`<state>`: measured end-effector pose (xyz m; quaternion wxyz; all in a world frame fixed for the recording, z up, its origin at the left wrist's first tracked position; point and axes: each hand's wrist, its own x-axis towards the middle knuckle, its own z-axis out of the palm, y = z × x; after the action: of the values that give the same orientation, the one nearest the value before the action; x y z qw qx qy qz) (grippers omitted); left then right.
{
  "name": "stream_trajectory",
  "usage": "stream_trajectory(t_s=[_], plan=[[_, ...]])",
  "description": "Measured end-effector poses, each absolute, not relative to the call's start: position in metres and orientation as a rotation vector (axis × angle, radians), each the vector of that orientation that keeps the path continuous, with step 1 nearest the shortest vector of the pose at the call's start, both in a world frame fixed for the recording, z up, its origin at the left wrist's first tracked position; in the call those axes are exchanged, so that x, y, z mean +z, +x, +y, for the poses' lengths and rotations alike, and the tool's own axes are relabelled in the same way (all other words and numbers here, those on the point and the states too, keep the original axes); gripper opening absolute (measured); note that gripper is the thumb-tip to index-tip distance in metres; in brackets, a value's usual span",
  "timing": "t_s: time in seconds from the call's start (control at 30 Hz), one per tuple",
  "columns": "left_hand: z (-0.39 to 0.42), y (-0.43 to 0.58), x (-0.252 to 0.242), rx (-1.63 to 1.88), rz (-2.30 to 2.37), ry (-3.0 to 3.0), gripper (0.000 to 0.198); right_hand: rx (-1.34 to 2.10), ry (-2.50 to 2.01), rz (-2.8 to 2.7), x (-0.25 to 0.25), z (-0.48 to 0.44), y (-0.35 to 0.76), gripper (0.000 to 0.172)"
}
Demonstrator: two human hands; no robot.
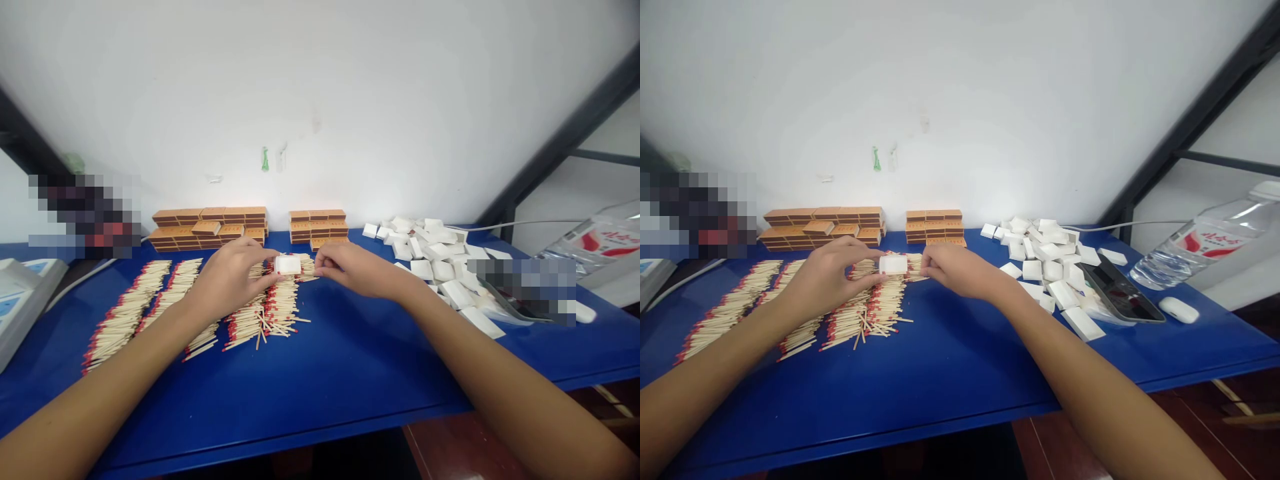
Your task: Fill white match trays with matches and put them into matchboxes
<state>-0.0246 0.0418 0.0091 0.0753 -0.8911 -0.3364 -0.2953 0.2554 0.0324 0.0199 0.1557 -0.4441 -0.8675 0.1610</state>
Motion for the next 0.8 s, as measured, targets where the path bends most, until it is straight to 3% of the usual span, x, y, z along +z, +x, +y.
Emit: stream_trajectory(t_s=[0.8], plan=[[0.036,-0.017,0.009,-0.935,-0.887,-2.689,0.04,0.185,-1.064,-2.321,0.009,0.023,0.234,0.008]])
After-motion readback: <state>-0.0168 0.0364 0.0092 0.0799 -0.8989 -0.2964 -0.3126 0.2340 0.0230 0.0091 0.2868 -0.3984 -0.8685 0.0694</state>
